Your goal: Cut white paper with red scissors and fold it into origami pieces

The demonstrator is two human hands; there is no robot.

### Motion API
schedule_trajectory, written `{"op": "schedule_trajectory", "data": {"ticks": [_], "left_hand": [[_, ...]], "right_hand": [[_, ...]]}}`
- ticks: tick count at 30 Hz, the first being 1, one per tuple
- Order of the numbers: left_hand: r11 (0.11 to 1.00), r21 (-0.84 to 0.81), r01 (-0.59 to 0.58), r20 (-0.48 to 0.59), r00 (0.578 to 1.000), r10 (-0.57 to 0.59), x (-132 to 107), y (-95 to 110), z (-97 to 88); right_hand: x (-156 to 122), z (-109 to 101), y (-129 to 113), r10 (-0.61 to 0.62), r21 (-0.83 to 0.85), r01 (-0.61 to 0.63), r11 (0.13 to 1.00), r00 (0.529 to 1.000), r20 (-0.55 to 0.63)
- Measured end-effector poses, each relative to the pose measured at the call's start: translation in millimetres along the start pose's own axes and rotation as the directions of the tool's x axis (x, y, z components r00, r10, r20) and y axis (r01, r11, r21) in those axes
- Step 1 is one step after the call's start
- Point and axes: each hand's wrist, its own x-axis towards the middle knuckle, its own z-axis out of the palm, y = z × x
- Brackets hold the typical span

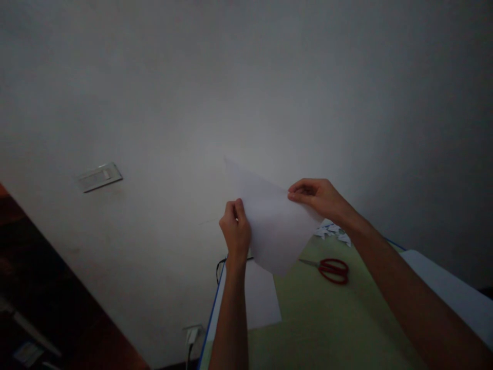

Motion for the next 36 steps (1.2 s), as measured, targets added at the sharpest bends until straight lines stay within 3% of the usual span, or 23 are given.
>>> {"op": "schedule_trajectory", "data": {"ticks": [10, 16, 25, 29, 36], "left_hand": [[0.994, -0.082, 0.067, -0.061, 0.996, -0.072, 0.1, 8.4, -3.4], [0.981, -0.131, 0.146, -0.037, 0.988, -0.152, -0.1, 6.8, -2.1], [0.991, -0.124, 0.039, -0.079, 0.996, -0.049, 8.6, 7.0, -4.8], [0.986, -0.159, 0.059, -0.148, 0.986, -0.083, 10.5, 9.9, -5.3], [0.977, -0.176, 0.120, -0.121, 0.982, -0.143, 6.5, 10.8, -6.2]], "right_hand": [[-0.2, 3.5, -5.3, 0.006, -0.005, -0.006, 1.000, 0.999, 0.052], [-0.9, 3.7, -7.3, -0.007, -0.020, 0.009, 1.000, 0.998, 0.065], [0.4, 0.7, -1.9, -0.055, -0.030, 0.059, 0.998, 0.992, 0.113], [0.0, 2.6, -3.6, -0.070, -0.030, 0.075, 0.997, 0.985, 0.158], [-0.4, 2.5, -3.8, -0.070, -0.041, 0.079, 0.996, 0.980, 0.186]]}}
